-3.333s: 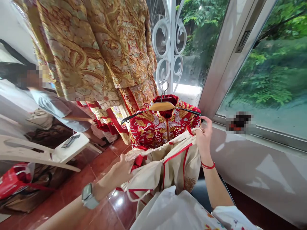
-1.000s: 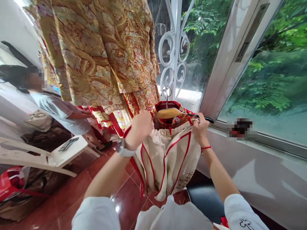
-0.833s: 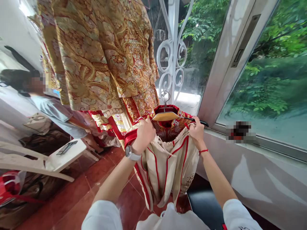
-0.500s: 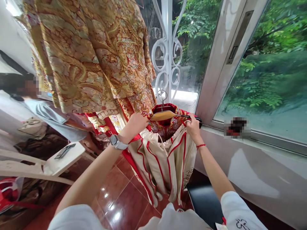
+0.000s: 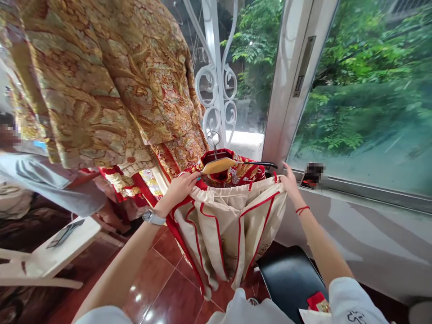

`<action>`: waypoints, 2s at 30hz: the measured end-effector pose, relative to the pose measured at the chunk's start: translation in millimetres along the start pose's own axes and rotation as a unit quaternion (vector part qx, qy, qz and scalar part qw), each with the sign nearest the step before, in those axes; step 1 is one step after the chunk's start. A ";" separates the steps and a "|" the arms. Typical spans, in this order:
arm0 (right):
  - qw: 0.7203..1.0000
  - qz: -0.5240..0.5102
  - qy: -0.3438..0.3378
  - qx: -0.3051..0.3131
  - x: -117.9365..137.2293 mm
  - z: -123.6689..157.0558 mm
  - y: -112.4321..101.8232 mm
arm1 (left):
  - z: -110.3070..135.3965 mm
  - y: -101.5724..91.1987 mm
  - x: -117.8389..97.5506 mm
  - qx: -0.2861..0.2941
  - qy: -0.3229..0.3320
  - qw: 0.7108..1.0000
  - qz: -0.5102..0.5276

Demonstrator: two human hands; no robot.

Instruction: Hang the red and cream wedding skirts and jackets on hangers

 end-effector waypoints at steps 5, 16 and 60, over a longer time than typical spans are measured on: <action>0.990 0.009 0.012 0.137 40.1 -44.7 5.3 | -0.3 2.7 7.4 -0.009 0.008 1.000 0.029; 0.828 0.246 -0.123 0.488 135.1 -9.6 -31.7 | 8.4 1.4 0.3 -0.001 -0.038 0.997 -0.060; 0.881 0.366 -0.197 0.229 93.0 161.2 130.3 | 63.7 -21.8 -11.7 -0.274 -0.175 0.941 0.091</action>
Point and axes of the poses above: each hand's wrist, its own z-axis away from the middle knuckle, its own y-axis out of the palm, x = y × z, the point moved 7 cm from there along -z, towards the middle knuckle, and after that the axes turned 4 degrees about z, right-handed, at the moved point
